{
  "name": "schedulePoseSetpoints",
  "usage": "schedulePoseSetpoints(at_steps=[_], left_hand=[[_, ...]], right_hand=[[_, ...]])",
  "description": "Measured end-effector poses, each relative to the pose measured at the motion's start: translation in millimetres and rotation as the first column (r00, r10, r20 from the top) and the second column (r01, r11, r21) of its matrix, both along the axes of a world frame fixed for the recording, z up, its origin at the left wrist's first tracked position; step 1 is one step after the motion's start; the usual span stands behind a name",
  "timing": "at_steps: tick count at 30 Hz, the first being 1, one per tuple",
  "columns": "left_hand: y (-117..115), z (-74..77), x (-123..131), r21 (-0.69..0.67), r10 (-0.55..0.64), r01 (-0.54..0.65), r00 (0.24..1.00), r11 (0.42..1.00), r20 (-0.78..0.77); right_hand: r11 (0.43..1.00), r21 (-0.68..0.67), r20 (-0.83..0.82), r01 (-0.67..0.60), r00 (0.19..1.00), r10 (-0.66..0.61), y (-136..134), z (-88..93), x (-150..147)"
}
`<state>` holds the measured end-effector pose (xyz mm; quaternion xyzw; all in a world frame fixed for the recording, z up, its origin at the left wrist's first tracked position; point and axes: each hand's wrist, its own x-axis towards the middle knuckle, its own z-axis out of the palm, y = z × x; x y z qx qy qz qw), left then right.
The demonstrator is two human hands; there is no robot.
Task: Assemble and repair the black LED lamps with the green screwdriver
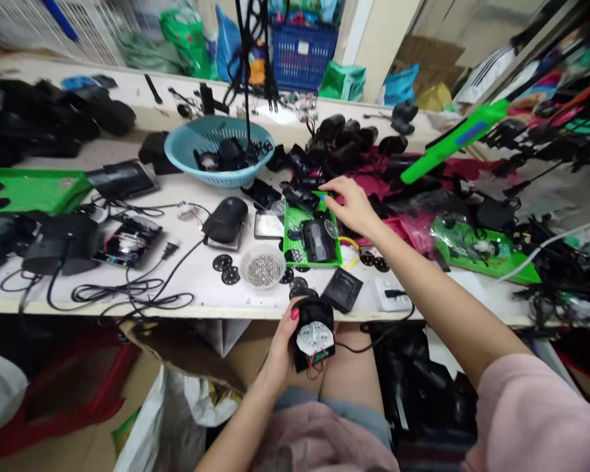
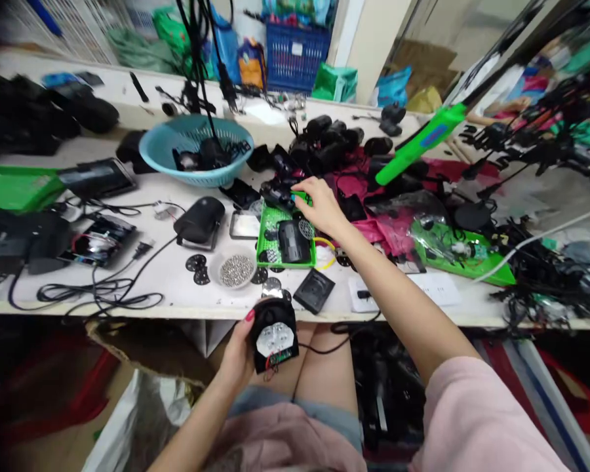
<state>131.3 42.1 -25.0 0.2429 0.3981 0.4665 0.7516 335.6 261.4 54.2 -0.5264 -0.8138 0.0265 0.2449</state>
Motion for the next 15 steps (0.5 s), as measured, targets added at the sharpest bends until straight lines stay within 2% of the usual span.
schedulePoseSetpoints(at_steps=[1, 3, 4, 6, 8, 10, 12, 15], left_hand=[[-0.1, 2.5, 0.1, 0.064, 0.012, -0.012, 1.000, 0.998, -0.004], [1.2, 7.2, 0.4, 0.201, 0.005, 0.002, 0.999, 0.980, -0.034], [1.9, 9.4, 0.9, 0.248, 0.005, 0.008, 0.999, 0.969, -0.050], [2.2, 14.1, 3.3, 0.324, 0.019, 0.014, 0.995, 0.946, -0.097], [0.5, 19.5, 7.2, 0.400, 0.051, 0.018, 0.985, 0.916, -0.162], [-2.4, 25.3, 11.5, 0.469, 0.069, 0.038, 0.975, 0.882, -0.210], [-5.2, 30.0, 15.3, 0.537, 0.079, 0.064, 0.968, 0.841, -0.239], [-6.6, 32.0, 20.0, 0.648, 0.135, 0.090, 0.948, 0.756, -0.289]], right_hand=[[1.000, 0.016, -0.054, -0.011, 0.998, 0.012, -20.7, 8.0, -1.1], [0.991, 0.073, -0.279, -0.111, 0.952, 0.127, -71.6, 23.6, -3.8], [0.984, 0.077, -0.325, -0.160, 0.929, 0.176, -99.9, 29.6, -4.8], [0.982, 0.017, -0.348, -0.188, 0.920, 0.182, -155.5, 34.9, -4.6], [0.986, -0.022, -0.409, -0.166, 0.901, 0.142, -202.6, 30.0, -2.2], [0.991, -0.067, -0.500, -0.119, 0.863, 0.070, -237.6, 17.7, 0.5], [0.992, -0.117, -0.594, -0.051, 0.804, -0.029, -261.7, 3.1, 0.9], [0.982, -0.183, -0.698, 0.044, 0.698, -0.162, -283.9, -14.5, -4.4]])
